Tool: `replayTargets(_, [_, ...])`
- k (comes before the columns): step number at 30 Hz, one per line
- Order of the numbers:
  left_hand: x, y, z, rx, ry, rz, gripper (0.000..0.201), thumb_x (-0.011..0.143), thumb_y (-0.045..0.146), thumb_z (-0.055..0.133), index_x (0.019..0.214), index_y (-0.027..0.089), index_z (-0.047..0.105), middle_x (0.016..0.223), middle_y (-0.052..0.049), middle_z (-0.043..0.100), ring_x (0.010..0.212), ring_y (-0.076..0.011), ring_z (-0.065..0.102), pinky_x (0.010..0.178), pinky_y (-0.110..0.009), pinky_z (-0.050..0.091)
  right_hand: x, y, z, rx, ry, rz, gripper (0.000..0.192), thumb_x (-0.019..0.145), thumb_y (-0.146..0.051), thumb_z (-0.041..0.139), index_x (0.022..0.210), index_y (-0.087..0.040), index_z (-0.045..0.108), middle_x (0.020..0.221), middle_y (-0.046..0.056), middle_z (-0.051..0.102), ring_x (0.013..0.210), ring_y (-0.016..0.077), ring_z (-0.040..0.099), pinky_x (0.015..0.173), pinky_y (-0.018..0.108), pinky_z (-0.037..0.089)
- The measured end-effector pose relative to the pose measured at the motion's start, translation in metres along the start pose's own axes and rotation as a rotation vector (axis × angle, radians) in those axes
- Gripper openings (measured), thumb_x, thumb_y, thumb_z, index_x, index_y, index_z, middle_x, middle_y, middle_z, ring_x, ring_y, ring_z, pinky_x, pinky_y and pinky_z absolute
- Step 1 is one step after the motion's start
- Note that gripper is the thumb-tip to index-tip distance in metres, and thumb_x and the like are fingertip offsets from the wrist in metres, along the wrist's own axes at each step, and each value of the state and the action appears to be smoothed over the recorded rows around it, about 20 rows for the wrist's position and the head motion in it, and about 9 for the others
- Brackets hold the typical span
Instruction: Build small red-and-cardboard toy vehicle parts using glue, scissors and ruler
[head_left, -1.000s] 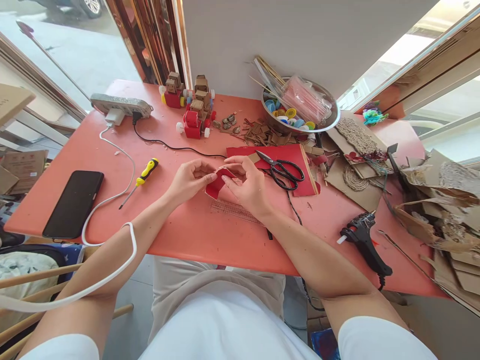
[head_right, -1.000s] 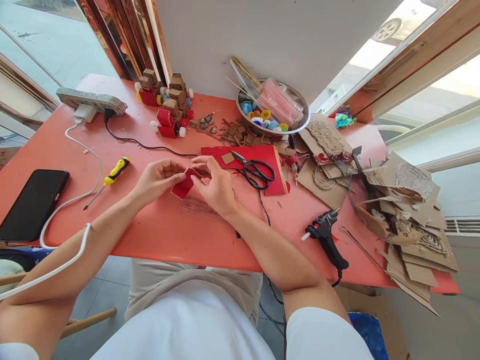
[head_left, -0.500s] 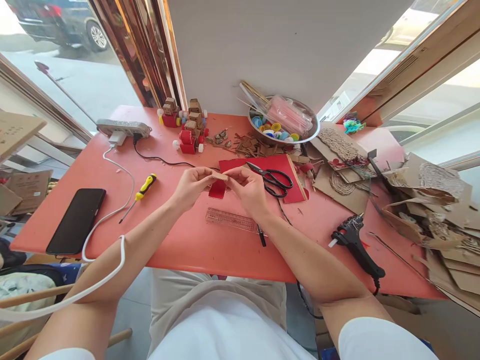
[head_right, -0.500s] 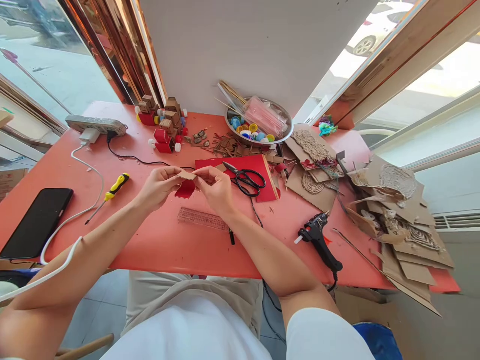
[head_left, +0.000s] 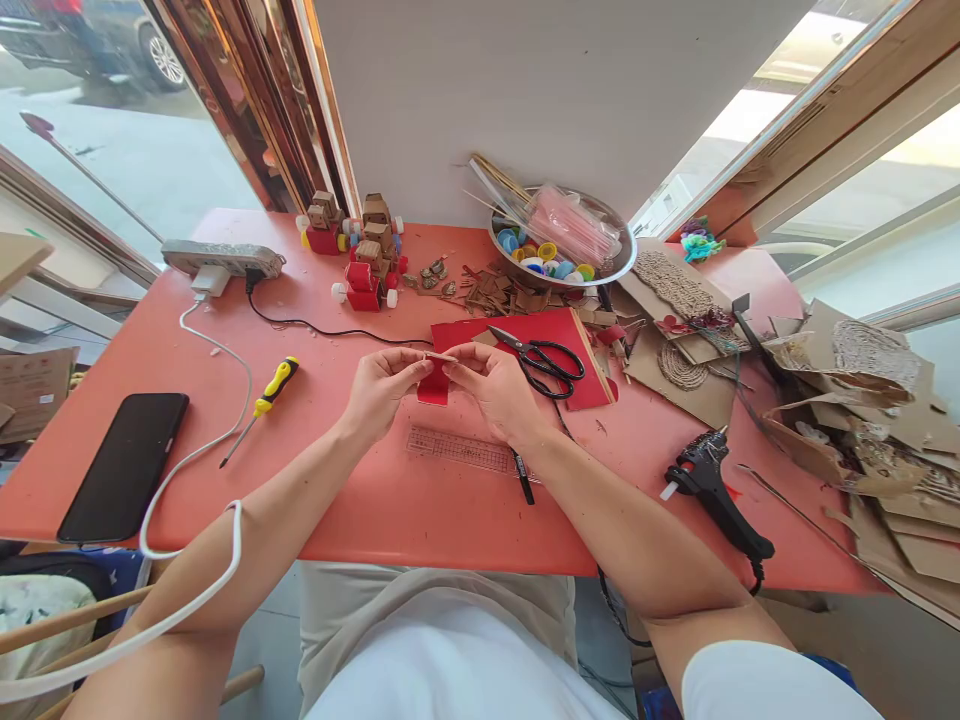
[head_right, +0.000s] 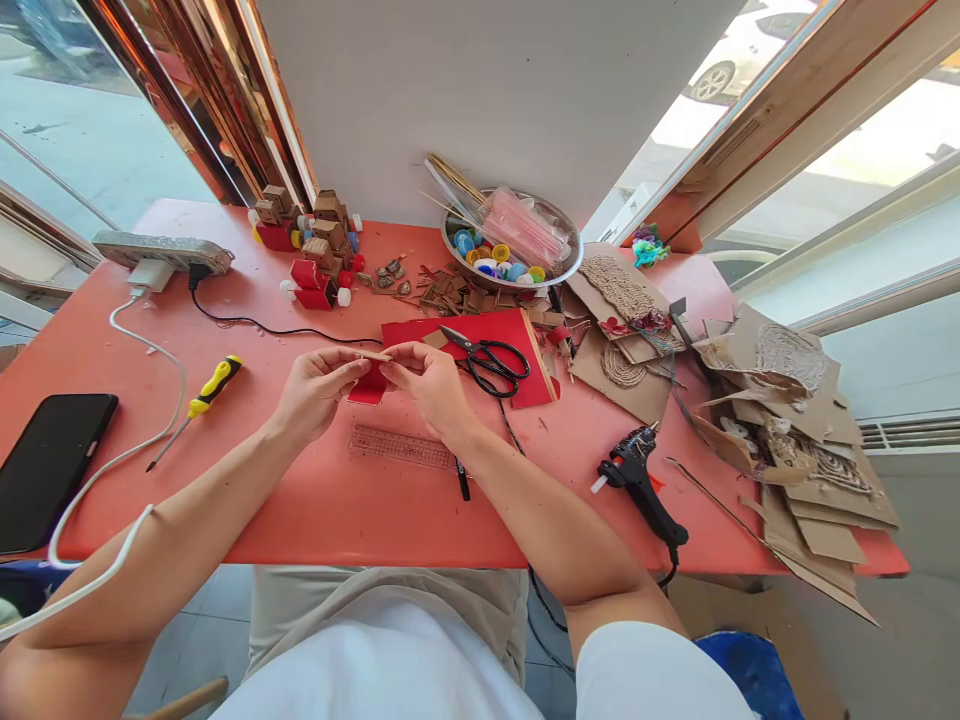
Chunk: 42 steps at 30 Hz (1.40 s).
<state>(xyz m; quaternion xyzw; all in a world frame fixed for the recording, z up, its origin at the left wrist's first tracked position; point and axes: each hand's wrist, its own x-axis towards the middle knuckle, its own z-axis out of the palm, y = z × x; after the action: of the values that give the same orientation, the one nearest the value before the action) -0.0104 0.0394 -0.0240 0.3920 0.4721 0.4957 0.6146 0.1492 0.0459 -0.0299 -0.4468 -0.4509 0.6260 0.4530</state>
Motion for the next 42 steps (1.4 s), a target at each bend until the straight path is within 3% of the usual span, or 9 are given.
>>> replayTargets(8, [-0.002, -0.008, -0.002, 0.084, 0.005, 0.118, 0.034, 0.06, 0.051, 0.085, 0.07, 0.021, 0.071, 0.061, 0.0, 0.069, 0.058, -0.0181, 0.068, 0.058, -0.031, 0.058, -0.001, 0.003, -0.001, -0.068, -0.034, -0.114, 0.029, 0.069, -0.048, 0.087, 0.078, -0.025, 0.071, 0.087, 0.003, 0.079, 0.089, 0.0211, 0.075, 0.083, 0.037, 0.064])
replayTargets(11, [-0.004, -0.002, -0.006, 0.245, 0.013, 0.269, 0.027, 0.068, 0.048, 0.08, 0.071, 0.022, 0.073, 0.072, -0.004, 0.076, 0.068, -0.0195, 0.071, 0.06, -0.029, 0.058, 0.002, -0.008, -0.012, -0.131, -0.163, -0.101, 0.023, 0.071, -0.042, 0.084, 0.081, -0.025, 0.074, 0.091, 0.003, 0.081, 0.092, 0.0213, 0.076, 0.084, 0.036, 0.063])
replayTargets(14, [-0.007, 0.007, -0.01, 0.498, -0.052, 0.456, 0.019, 0.078, 0.04, 0.07, 0.071, 0.024, 0.077, 0.078, -0.005, 0.079, 0.071, -0.0177, 0.069, 0.063, -0.026, 0.057, 0.005, -0.024, -0.024, -0.167, -0.329, -0.002, 0.019, 0.068, -0.037, 0.084, 0.08, -0.024, 0.077, 0.085, 0.001, 0.08, 0.084, 0.0181, 0.074, 0.085, 0.035, 0.062])
replayTargets(20, [-0.011, 0.013, -0.013, 0.645, -0.18, 0.622, 0.022, 0.087, 0.033, 0.066, 0.071, 0.025, 0.079, 0.076, -0.004, 0.081, 0.067, -0.0165, 0.071, 0.067, -0.025, 0.058, 0.001, -0.034, -0.024, -0.215, -0.361, 0.026, 0.041, 0.064, -0.059, 0.091, 0.071, -0.022, 0.075, 0.074, 0.001, 0.075, 0.074, 0.0166, 0.068, 0.077, 0.033, 0.06])
replayTargets(26, [-0.013, 0.013, -0.015, 0.637, -0.212, 0.659, 0.021, 0.088, 0.031, 0.069, 0.071, 0.026, 0.08, 0.08, -0.005, 0.084, 0.069, -0.0176, 0.075, 0.066, -0.026, 0.058, 0.0, -0.034, -0.02, -0.19, -0.366, 0.067, 0.046, 0.054, -0.061, 0.097, 0.067, -0.021, 0.076, 0.063, -0.002, 0.069, 0.063, 0.0123, 0.059, 0.069, 0.029, 0.053])
replayTargets(37, [-0.013, 0.011, -0.017, 0.643, -0.282, 0.653, 0.023, 0.088, 0.028, 0.066, 0.071, 0.027, 0.081, 0.077, -0.005, 0.082, 0.067, -0.0168, 0.074, 0.064, -0.026, 0.059, -0.01, -0.047, -0.022, -0.288, -0.399, 0.057, 0.036, 0.058, -0.05, 0.097, 0.068, -0.02, 0.079, 0.067, 0.0, 0.076, 0.065, 0.0151, 0.067, 0.069, 0.03, 0.057])
replayTargets(42, [-0.014, 0.012, -0.014, 0.627, -0.209, 0.525, 0.021, 0.083, 0.032, 0.068, 0.067, 0.027, 0.08, 0.075, -0.004, 0.082, 0.066, -0.0184, 0.073, 0.063, -0.027, 0.059, -0.008, -0.04, -0.017, -0.311, -0.343, 0.008, 0.039, 0.06, -0.055, 0.095, 0.068, -0.021, 0.079, 0.066, 0.001, 0.076, 0.065, 0.0168, 0.069, 0.069, 0.031, 0.058])
